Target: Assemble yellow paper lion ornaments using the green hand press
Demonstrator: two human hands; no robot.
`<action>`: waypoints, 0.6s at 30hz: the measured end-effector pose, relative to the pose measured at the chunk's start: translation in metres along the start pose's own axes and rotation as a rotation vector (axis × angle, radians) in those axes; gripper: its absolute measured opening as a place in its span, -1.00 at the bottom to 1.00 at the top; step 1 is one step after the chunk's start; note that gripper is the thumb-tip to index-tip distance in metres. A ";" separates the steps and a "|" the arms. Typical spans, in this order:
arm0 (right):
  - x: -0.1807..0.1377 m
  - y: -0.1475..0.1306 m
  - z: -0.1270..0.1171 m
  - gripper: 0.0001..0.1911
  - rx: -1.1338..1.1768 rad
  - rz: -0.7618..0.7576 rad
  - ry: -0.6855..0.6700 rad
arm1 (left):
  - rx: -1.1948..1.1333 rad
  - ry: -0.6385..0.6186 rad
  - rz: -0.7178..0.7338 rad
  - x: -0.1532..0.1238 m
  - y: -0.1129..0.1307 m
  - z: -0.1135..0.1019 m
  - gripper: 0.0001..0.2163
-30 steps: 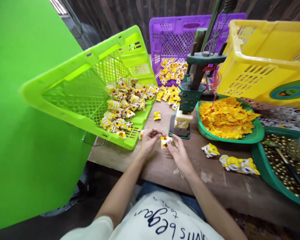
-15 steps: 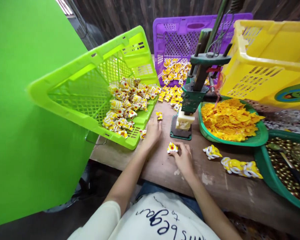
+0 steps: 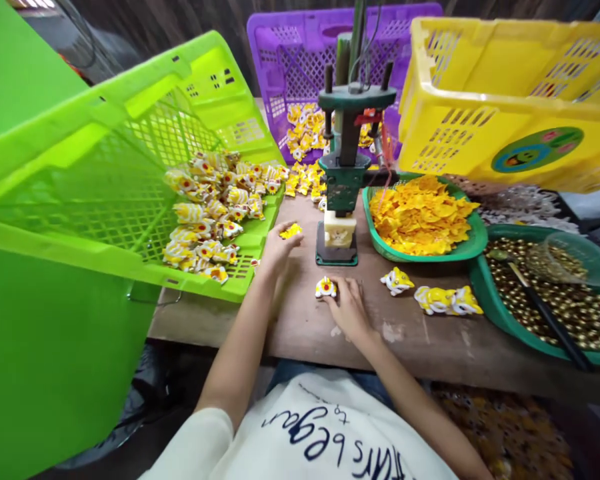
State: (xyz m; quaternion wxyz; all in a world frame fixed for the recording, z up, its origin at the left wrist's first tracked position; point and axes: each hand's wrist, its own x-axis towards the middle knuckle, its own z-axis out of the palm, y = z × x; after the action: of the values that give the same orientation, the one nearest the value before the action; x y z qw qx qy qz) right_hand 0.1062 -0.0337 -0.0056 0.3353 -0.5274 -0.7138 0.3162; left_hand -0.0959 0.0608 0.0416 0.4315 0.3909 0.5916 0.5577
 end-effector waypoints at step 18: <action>-0.011 -0.043 -0.023 -0.55 0.579 0.003 0.058 | -0.797 -0.313 -0.419 -0.104 0.003 0.021 -0.54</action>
State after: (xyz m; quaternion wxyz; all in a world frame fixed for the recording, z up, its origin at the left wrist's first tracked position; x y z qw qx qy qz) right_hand 0.1044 -0.0529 0.0410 0.4919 -0.4196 -0.5830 0.4920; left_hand -0.0425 -0.0303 0.0518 0.7351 0.1465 0.3255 0.5764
